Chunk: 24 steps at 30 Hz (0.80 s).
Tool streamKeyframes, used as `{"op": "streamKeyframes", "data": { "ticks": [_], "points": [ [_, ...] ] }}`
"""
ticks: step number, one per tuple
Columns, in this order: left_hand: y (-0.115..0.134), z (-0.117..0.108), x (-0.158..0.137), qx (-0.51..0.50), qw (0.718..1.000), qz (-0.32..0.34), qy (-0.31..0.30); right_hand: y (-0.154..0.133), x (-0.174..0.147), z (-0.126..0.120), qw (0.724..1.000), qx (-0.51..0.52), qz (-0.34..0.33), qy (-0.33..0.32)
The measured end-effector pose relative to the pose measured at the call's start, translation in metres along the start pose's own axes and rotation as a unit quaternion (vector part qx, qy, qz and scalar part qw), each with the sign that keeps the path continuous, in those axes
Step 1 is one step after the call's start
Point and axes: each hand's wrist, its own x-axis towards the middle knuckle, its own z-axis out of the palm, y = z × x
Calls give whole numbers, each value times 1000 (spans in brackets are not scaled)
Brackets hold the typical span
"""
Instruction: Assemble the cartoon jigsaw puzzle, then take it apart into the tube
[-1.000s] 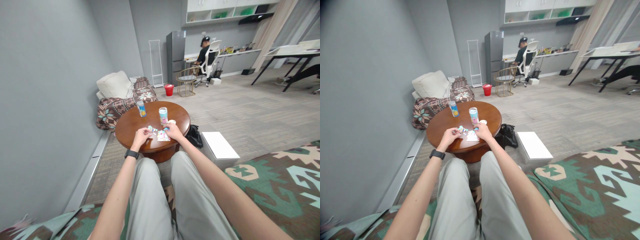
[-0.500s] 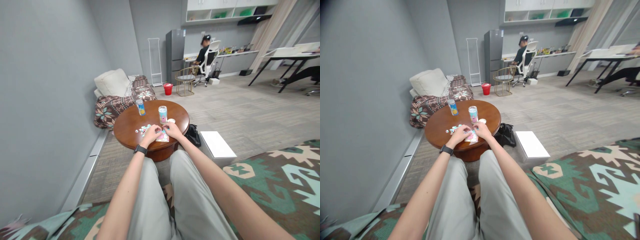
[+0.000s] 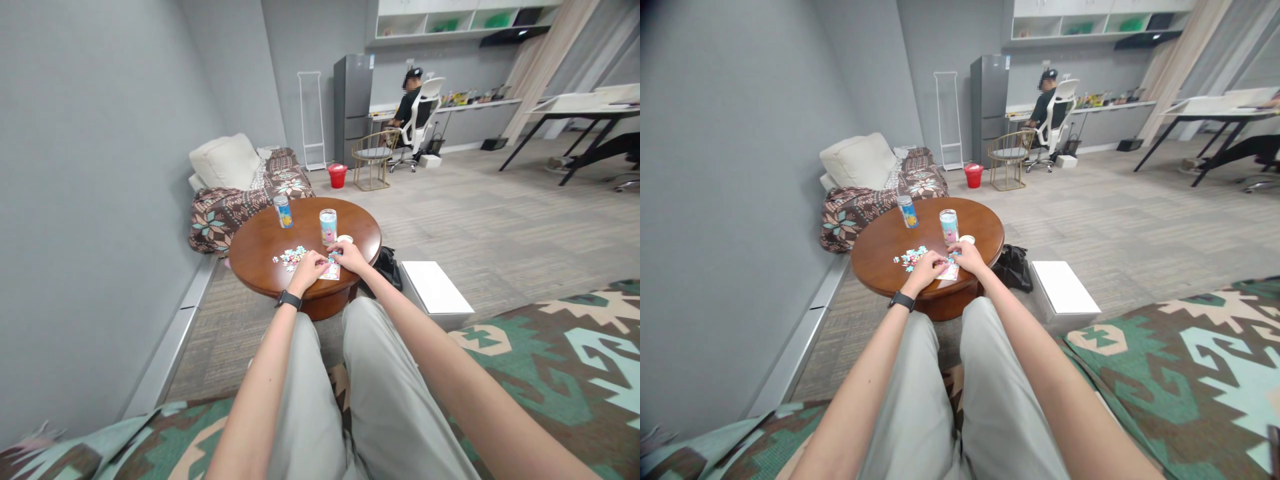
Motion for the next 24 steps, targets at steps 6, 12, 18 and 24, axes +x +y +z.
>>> {"op": "streamKeyframes", "data": {
  "ticks": [6, 12, 18, 24],
  "points": [
    [1, 0, -1, 8, 1000, -3, -5, 4, 0, 3, 999, 23, 5, 24],
    [-1, -2, -1, -52, 998, -22, 28, 9, 0, 4, 998, 52, 9, 34],
    [-3, -5, -1, -113, 990, -45, 69, 6, -1, 4, 1000, 10, 1, 15],
    [0, -5, -1, -109, 991, -49, 63, 5, 0, 5, 999, -30, -24, 17]
  ]
}}
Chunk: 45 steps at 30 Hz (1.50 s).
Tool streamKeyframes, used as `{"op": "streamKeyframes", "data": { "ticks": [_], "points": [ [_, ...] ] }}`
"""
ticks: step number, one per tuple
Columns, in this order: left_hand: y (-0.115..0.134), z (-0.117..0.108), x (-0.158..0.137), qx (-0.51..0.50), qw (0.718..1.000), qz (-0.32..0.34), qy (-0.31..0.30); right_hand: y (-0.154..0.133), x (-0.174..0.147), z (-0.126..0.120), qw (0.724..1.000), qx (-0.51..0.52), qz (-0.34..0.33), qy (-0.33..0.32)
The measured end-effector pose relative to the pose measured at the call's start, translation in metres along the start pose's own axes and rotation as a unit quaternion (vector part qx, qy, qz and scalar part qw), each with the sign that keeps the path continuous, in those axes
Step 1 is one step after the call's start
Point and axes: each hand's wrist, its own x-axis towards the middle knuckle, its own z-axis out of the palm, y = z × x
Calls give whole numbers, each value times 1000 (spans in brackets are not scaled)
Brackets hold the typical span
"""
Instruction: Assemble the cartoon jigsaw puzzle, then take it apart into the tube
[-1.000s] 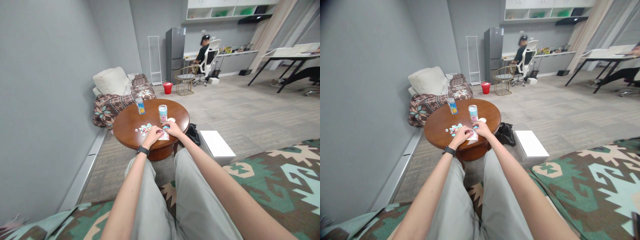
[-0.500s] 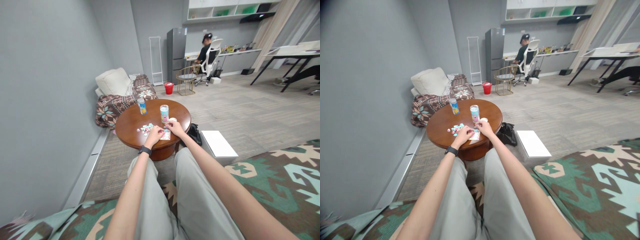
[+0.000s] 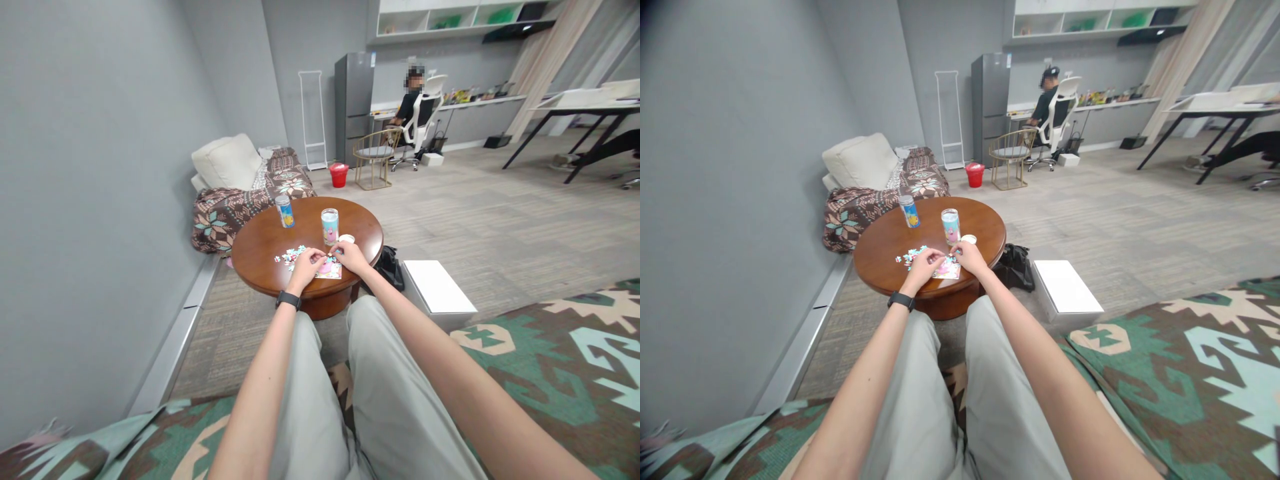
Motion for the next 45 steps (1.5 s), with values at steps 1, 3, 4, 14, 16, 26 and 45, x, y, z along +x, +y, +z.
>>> {"op": "streamKeyframes", "data": {
  "ticks": [1, 3, 4, 14, 16, 26, 45],
  "points": [
    [0, 0, 0, -1, 1000, -1, -1, 0, 0, 0, 1000, -2, 1, -3],
    [0, 0, 0, -2, 1000, -2, -2, -1, 0, 0, 1000, -7, 3, -7],
    [1, -1, 0, -1, 1000, -2, -2, -1, 0, 0, 1000, -10, 4, -7],
    [-2, 1, 0, -6, 1000, -2, 3, -2, 1, -1, 1000, 11, 4, -21],
    [-3, 1, 0, -8, 1000, -3, 5, -3, 0, -1, 1000, 23, 4, -8],
    [-3, 1, 1, -17, 999, 17, -38, -7, -5, -5, 994, 106, -28, 4],
    [3, 1, 0, -88, 995, -17, -37, -7, -6, -5, 989, 146, -7, 6]
  ]
}}
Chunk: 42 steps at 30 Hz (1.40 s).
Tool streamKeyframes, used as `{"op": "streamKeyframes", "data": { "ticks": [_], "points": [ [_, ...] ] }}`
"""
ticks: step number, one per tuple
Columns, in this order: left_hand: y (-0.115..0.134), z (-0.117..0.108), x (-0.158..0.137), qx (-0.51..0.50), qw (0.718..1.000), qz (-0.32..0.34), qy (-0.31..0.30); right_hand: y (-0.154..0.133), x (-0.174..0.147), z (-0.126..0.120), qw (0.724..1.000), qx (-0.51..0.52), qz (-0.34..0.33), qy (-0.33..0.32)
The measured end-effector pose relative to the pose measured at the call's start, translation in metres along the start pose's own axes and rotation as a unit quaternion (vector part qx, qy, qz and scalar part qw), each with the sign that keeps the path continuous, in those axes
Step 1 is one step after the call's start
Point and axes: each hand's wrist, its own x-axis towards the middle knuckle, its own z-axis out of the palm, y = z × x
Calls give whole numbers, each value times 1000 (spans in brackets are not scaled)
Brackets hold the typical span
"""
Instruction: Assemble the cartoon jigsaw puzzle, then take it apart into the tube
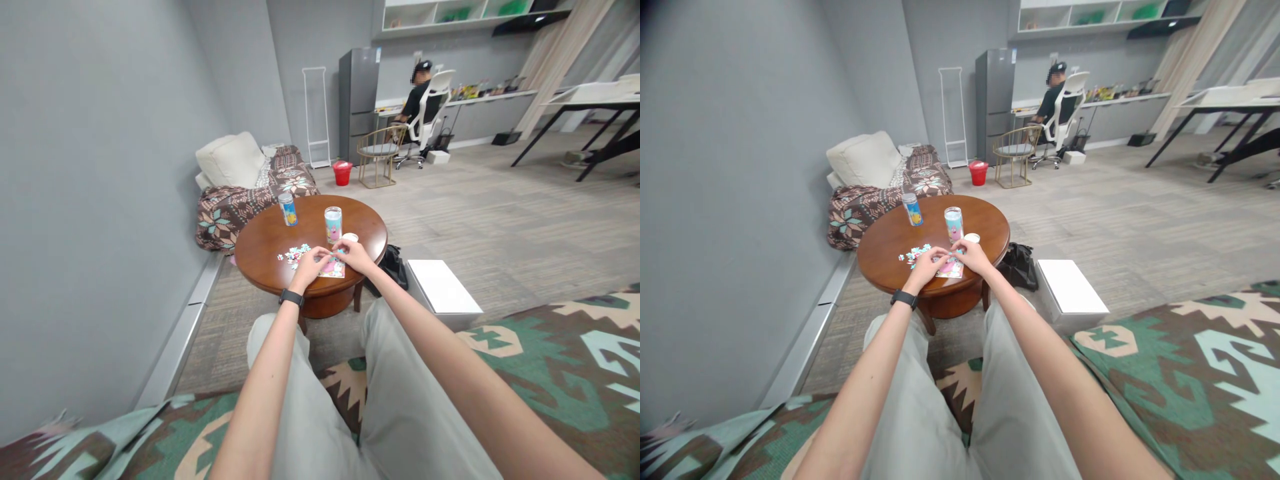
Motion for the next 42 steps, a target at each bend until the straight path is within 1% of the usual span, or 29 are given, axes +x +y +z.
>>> {"op": "streamKeyframes", "data": {
  "ticks": [3, 7, 10, 13, 16, 19, 20, 22, 25, 27, 30, 34, 36, 39, 41, 42],
  "points": [
    [-1, -1, 1, 21, 998, -16, 55, 2, 0, 0, 1000, 17, 5, 23],
    [-3, -3, 1, 57, 990, -48, 117, 3, 0, 1, 998, 14, 33, 46],
    [-6, -4, 1, 65, 986, -65, 138, 0, 0, 2, 998, -15, 48, 33],
    [-11, -3, 2, 76, 983, -68, 155, -1, 0, 1, 997, -43, 54, 20],
    [-16, -3, 4, 103, 977, -67, 175, -2, 1, 0, 997, -57, 44, 15],
    [-18, -4, 4, 112, 973, -60, 192, -2, 1, 0, 998, -57, 18, 10],
    [-18, -4, 4, 108, 975, -53, 187, -2, 1, 0, 998, -55, 7, 9],
    [-16, -4, 3, 96, 984, -27, 149, -2, 0, 0, 999, -41, 0, 5],
    [-11, -2, 2, 89, 994, 12, 63, -1, -1, 1, 1000, 14, 23, -3],
    [-8, -2, 2, 92, 995, 22, 27, 0, -2, 2, 998, 51, 34, -11],
    [-4, -2, 1, 88, 996, 13, 9, -1, -3, 2, 997, 61, 34, -38],
    [0, -3, 0, 72, 997, 2, 2, -3, -3, 1, 996, 34, 23, -73],
    [1, -3, -1, 66, 998, -7, 24, -4, -2, 1, 998, 7, 11, -65],
    [-2, -4, 0, 56, 993, -43, 98, -4, -1, 4, 997, -78, 20, -1],
    [-6, -4, 1, 56, 986, -63, 145, -4, -2, 6, 986, -157, 46, 35],
    [-9, -4, 1, 60, 983, -69, 159, -4, -2, 7, 979, -194, 53, 41]
  ]
}}
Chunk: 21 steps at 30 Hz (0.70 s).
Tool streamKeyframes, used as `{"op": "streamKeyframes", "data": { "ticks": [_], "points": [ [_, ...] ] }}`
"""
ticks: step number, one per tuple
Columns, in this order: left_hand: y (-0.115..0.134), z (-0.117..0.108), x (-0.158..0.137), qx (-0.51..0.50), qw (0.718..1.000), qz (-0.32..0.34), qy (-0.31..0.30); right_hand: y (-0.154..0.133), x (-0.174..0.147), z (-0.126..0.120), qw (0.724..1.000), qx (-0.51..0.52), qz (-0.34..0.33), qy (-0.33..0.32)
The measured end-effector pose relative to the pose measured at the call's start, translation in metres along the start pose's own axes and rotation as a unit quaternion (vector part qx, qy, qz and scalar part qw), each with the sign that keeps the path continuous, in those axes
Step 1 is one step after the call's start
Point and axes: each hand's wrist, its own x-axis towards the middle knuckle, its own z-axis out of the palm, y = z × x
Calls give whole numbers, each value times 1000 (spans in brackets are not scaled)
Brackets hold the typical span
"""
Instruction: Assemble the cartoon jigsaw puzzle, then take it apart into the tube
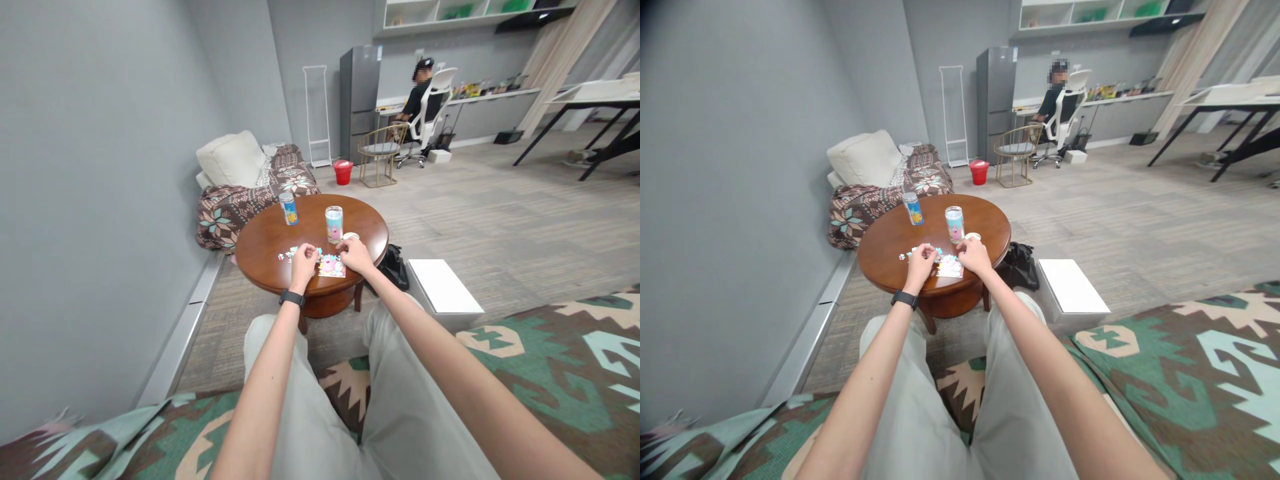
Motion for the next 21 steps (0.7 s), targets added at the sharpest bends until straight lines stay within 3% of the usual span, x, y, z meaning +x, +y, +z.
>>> {"op": "streamKeyframes", "data": {
  "ticks": [4, 12, 21],
  "points": [
    [-9, 3, 3, 36, 999, 3, 31, 0, -2, 3, 998, -66, -15, 1],
    [-13, 3, 4, 82, 995, 11, 63, 7, 3, 4, 999, 3, -37, -25],
    [-23, 8, 7, 96, 995, 9, 40, 8, 4, 1, 996, 62, -49, -42]
  ]
}}
